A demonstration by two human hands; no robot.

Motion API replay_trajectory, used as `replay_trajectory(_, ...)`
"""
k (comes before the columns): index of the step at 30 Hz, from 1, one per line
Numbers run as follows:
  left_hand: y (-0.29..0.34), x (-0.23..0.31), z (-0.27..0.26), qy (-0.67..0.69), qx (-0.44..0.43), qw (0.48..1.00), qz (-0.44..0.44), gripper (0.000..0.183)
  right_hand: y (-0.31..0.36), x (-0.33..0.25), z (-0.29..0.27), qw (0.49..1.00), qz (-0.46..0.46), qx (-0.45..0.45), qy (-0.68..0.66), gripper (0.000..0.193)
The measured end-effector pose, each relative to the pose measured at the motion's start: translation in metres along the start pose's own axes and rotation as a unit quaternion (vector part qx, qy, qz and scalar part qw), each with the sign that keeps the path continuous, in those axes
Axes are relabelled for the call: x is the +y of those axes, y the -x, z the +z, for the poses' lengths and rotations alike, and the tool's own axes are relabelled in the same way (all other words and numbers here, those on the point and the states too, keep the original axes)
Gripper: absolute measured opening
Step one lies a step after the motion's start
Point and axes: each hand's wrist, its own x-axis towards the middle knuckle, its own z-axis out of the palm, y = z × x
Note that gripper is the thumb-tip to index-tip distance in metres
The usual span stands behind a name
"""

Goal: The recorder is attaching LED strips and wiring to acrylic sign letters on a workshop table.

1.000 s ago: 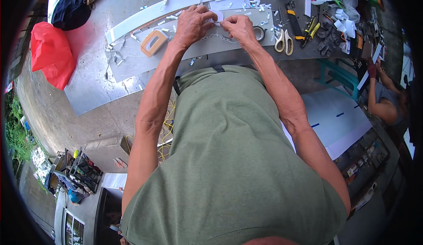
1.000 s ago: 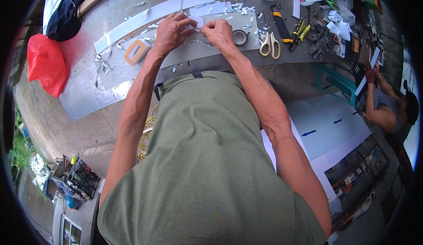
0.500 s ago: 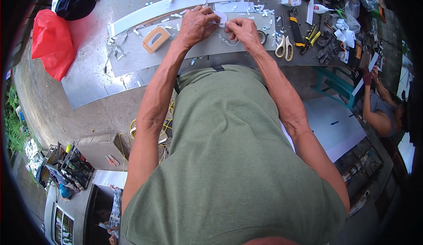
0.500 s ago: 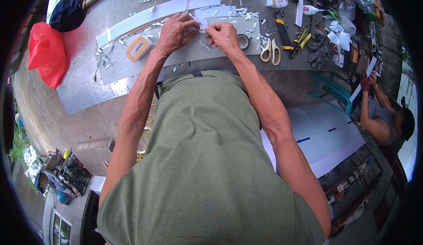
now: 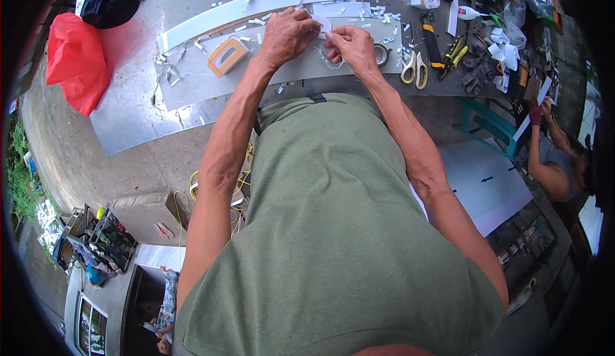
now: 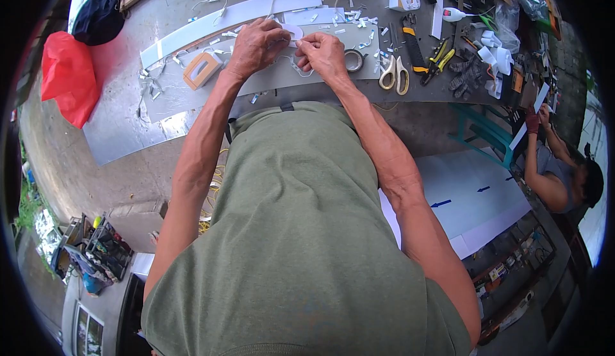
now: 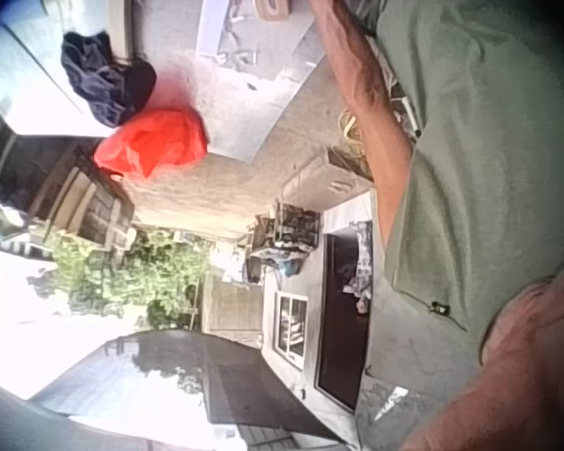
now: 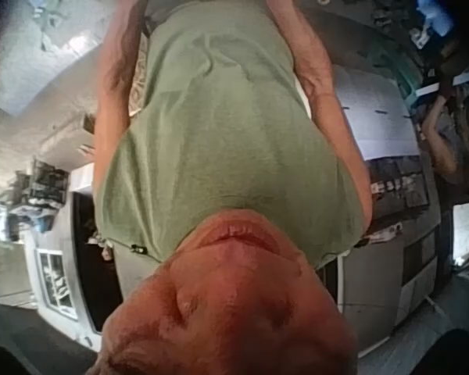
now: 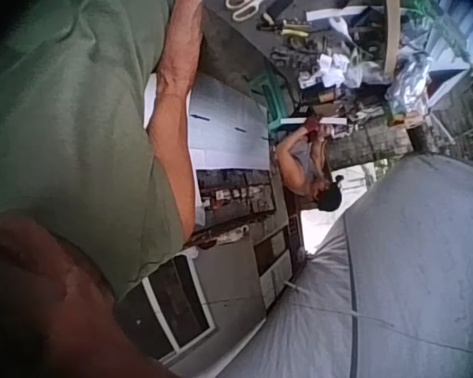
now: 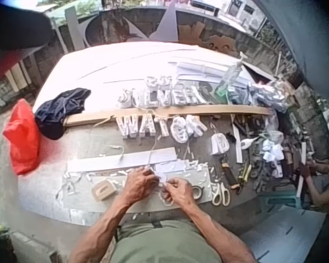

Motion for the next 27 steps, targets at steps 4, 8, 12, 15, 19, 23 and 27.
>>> replay_trajectory(4,-0.001,-0.001,0.0,0.003,0.003,1.0,-0.001,0.012,0.002,-0.001,0.001,0.999,-0.028,-0.022,0.039,0.026)
replay_trajectory(8,-0.001,-0.002,0.001,0.007,0.0,1.0,-0.005,0.01,0.007,-0.003,0.002,0.984,-0.079,-0.022,0.16,0.032)
replay_trajectory(12,0.0,-0.003,0.0,0.014,-0.007,1.0,-0.003,0.009,0.006,-0.001,-0.003,0.977,-0.08,0.006,0.197,0.032)
replay_trajectory(15,0.0,-0.003,0.001,0.017,0.0,1.0,-0.003,0.008,0.004,0.004,-0.008,0.977,-0.116,0.01,0.18,0.028)
replay_trajectory(19,0.002,-0.003,0.001,0.015,0.002,1.0,-0.01,0.008,-0.001,0.009,-0.008,0.986,-0.099,-0.018,0.134,0.021)
replay_trajectory(23,0.002,-0.004,0.004,0.023,0.008,1.0,-0.01,0.009,-0.005,0.004,-0.008,0.99,-0.063,-0.02,0.128,0.022)
replay_trajectory(27,0.003,-0.003,0.004,0.026,0.011,0.999,-0.013,0.01,-0.008,0.002,-0.007,0.987,-0.045,-0.011,0.155,0.023)
